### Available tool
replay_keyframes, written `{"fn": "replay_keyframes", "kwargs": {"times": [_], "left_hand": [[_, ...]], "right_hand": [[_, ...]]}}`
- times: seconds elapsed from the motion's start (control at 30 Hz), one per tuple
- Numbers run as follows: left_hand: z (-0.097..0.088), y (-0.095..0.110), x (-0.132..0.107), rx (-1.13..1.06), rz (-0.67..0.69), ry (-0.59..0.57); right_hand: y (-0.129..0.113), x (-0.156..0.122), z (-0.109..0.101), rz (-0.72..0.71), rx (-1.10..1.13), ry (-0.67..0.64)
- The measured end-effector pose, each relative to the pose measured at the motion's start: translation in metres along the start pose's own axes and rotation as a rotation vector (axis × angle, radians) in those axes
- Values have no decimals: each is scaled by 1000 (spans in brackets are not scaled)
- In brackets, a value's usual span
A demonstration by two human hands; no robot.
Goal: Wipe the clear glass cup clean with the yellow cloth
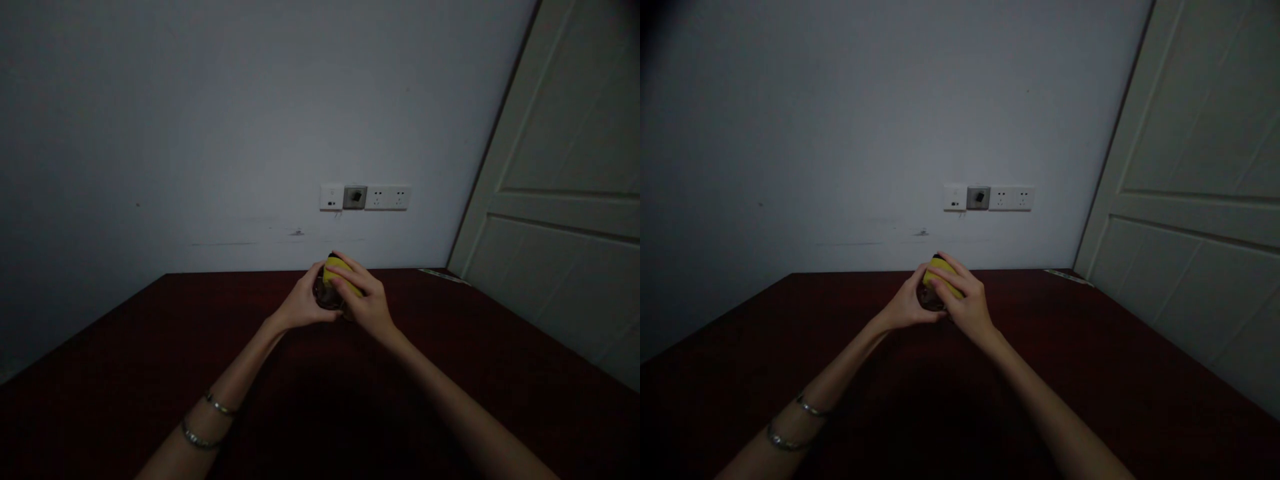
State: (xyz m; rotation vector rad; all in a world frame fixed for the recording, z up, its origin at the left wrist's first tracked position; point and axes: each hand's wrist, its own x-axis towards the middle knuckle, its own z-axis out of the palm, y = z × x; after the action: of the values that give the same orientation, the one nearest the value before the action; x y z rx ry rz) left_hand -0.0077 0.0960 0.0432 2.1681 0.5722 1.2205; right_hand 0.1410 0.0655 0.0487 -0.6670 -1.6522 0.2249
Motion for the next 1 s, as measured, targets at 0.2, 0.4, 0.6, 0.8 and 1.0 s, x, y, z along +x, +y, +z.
{"fn": "replay_keyframes", "kwargs": {"times": [0.2,0.4,0.6,0.8,1.0], "left_hand": [[-1,5,1,79,39,-35],[-1,1,-2,60,-26,-6],[1,-1,-2,41,-16,31],[3,1,-2,54,5,-16],[2,-2,-2,63,-15,-19]], "right_hand": [[1,7,1,180,79,71],[-8,1,-3,-40,-60,-95],[-3,2,-1,2,3,-68],[8,11,-1,288,146,79],[11,10,-2,272,138,82]]}}
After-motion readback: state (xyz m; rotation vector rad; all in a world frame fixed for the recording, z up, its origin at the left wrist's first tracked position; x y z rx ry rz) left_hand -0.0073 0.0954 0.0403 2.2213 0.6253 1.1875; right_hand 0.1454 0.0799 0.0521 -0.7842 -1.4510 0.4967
